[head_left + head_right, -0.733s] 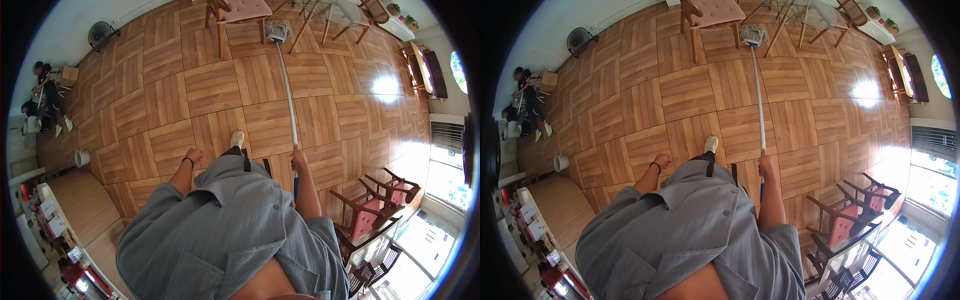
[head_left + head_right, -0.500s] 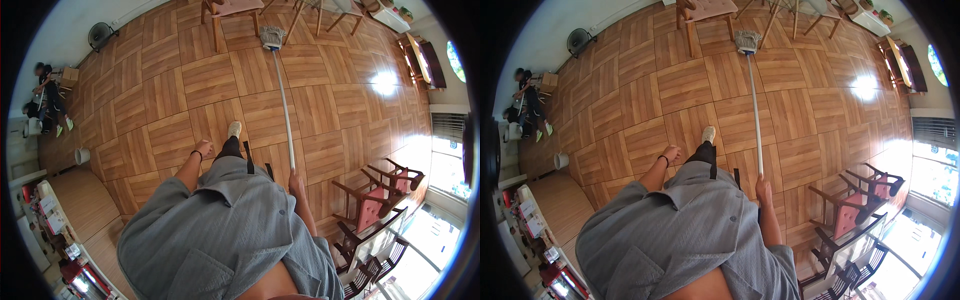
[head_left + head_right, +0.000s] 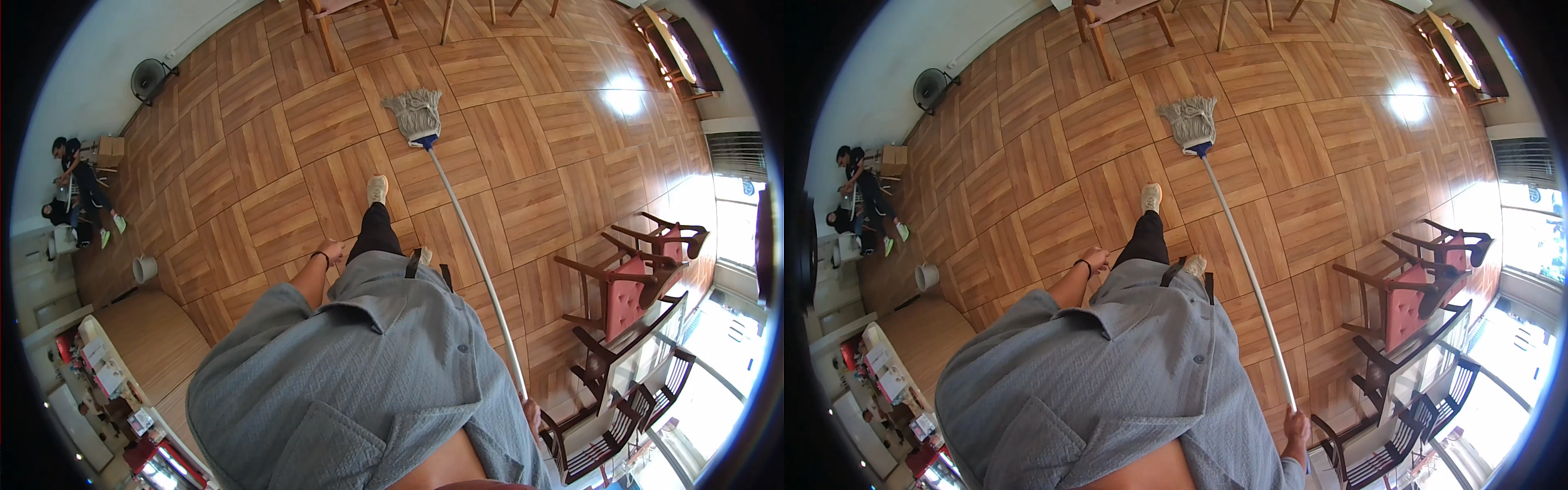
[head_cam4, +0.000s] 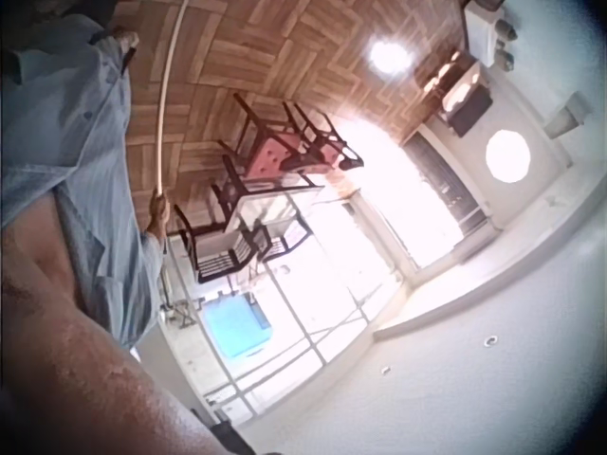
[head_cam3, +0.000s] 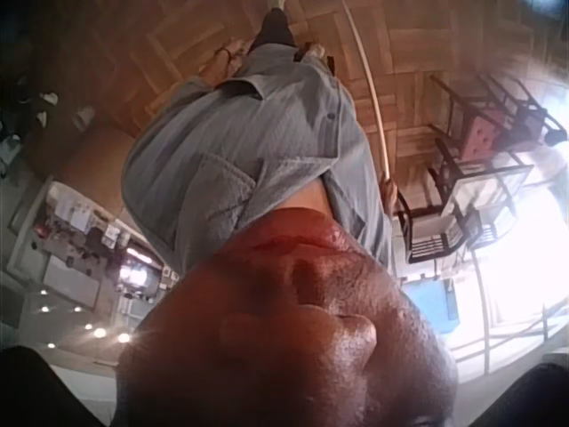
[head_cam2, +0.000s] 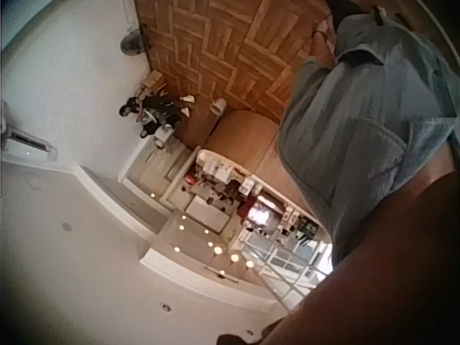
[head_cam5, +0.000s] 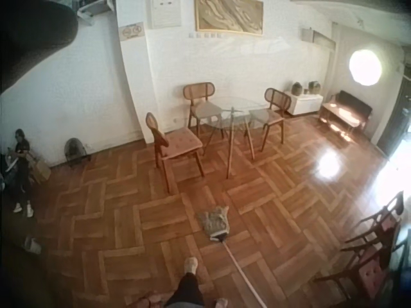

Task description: The person mops the floor across different areas of the room around tables and chairs using a mop.

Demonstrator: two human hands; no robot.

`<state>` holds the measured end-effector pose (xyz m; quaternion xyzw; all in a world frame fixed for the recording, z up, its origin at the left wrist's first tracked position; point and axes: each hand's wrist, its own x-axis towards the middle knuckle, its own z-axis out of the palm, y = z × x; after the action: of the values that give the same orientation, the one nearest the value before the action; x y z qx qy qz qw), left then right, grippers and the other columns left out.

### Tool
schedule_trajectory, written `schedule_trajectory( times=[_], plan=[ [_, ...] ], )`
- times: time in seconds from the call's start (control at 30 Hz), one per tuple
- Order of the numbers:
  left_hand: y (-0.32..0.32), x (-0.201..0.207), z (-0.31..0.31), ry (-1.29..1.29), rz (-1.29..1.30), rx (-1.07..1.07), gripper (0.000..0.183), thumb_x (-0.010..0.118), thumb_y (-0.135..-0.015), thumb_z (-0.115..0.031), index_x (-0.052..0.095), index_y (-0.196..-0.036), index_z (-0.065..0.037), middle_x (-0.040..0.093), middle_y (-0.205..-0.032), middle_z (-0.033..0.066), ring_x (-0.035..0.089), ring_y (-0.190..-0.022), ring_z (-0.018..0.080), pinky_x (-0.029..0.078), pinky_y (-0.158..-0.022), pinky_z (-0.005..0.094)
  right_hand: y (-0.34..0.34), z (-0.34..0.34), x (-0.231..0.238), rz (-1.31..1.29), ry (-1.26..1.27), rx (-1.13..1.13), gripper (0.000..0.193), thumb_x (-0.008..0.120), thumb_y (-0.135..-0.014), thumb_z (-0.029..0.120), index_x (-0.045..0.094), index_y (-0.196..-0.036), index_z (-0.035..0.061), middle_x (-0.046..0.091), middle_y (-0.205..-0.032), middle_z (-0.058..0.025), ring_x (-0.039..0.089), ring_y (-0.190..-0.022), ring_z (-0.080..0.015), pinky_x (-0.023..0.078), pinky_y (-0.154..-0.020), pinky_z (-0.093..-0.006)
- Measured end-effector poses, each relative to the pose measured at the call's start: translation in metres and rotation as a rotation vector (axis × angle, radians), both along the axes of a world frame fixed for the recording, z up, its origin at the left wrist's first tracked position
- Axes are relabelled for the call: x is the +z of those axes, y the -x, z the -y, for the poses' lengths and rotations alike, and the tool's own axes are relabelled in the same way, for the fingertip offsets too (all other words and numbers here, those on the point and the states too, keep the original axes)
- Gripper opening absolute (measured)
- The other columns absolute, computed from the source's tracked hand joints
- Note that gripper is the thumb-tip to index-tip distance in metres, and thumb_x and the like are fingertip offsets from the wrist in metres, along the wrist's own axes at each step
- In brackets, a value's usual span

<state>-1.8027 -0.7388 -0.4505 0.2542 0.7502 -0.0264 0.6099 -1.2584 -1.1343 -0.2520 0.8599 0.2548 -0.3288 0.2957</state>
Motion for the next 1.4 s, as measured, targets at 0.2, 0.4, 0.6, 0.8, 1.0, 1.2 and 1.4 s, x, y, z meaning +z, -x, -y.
schedule_trajectory(
  times=[0.2, 0.4, 0.6, 0.8, 1.0, 1.2, 1.4],
  plan=[
    [-0.001, 0.005, -0.023, -0.046, 0.015, -0.058, 0.017, 0.051, -0.086, -0.023, 0.055, -0.086, -0.007, 0.058, -0.073, 0.005, 0.054, -0.057, 0.0145, 0.04, -0.05, 0.0306, -0.056, -0.106, 0.006, 0.181, -0.196, 0.371, 0.048, 0.048, -0.088, 0.051, 0.063, -0.087, 0.0047, 0.064, -0.081, -0.0236, 0.063, -0.081, -0.0408, 0.049, -0.07, -0.0513],
    [0.004, -0.025, -0.051, -0.147, 0.003, -0.157, 0.025, 0.054, -0.08, -0.022, 0.055, -0.063, -0.003, 0.055, -0.058, 0.0077, 0.051, -0.05, 0.0168, 0.037, -0.046, 0.0331, -0.032, -0.327, 0.055, 0.098, -0.317, 0.405, 0.054, 0.045, -0.09, 0.051, 0.064, -0.087, 0.0011, 0.064, -0.085, -0.0236, 0.061, -0.083, -0.0414, 0.047, -0.072, -0.0503],
    [0.028, -0.025, -0.091, -0.193, -0.013, -0.007, 0.029, 0.054, -0.081, -0.022, 0.055, -0.062, -0.001, 0.057, -0.056, 0.0083, 0.055, -0.05, 0.0174, 0.041, -0.047, 0.0331, 0.035, -0.502, 0.026, -0.073, -0.313, 0.357, 0.059, 0.041, -0.09, 0.053, 0.064, -0.1, -0.0006, 0.062, -0.095, -0.0262, 0.061, -0.092, -0.0395, 0.046, -0.075, -0.0488],
    [0.08, -0.036, -0.107, -0.113, -0.003, 0.068, 0.025, 0.054, -0.083, -0.023, 0.056, -0.068, -0.003, 0.059, -0.062, 0.0076, 0.055, -0.053, 0.0155, 0.041, -0.047, 0.0321, 0.158, -0.659, -0.011, -0.19, -0.391, 0.381, 0.059, 0.039, -0.09, 0.053, 0.063, -0.109, 0.0029, 0.061, -0.108, -0.0252, 0.057, -0.105, -0.0405, 0.044, -0.086, -0.0503],
    [0.081, 0.016, -0.138, -0.136, -0.014, 0.183, 0.015, 0.05, -0.087, -0.019, 0.051, -0.086, -0.004, 0.054, -0.071, 0.0043, 0.05, -0.056, 0.0114, 0.037, -0.045, 0.0271, 0.266, -0.751, -0.108, -0.43, -0.477, 0.359, 0.058, 0.031, -0.094, 0.047, 0.061, -0.112, 0.0001, 0.059, -0.111, -0.0268, 0.054, -0.109, -0.0424, 0.042, -0.091, -0.0508],
    [0.076, 0.048, -0.118, -0.295, 0.005, 0.426, 0.017, 0.05, -0.088, -0.022, 0.051, -0.093, -0.005, 0.056, -0.079, 0.0042, 0.053, -0.064, 0.012, 0.042, -0.055, 0.0276, 0.302, -0.704, -0.132, -0.567, -0.52, 0.246, 0.054, 0.031, -0.095, 0.041, 0.062, -0.105, -0.0023, 0.059, -0.106, -0.0304, 0.055, -0.102, -0.0464, 0.042, -0.089, -0.0521],
    [0.07, 0.023, -0.047, -0.095, -0.027, 0.392, 0.023, 0.053, -0.087, -0.021, 0.06, -0.096, -0.001, 0.058, -0.073, 0.0043, 0.053, -0.056, 0.0149, 0.042, -0.051, 0.0265, 0.233, -0.539, -0.144, -0.501, -0.635, 0.262, 0.057, 0.032, -0.095, 0.044, 0.061, -0.099, -0.0048, 0.059, -0.096, -0.0336, 0.055, -0.095, -0.0494, 0.043, -0.083, -0.0544]
  ],
)
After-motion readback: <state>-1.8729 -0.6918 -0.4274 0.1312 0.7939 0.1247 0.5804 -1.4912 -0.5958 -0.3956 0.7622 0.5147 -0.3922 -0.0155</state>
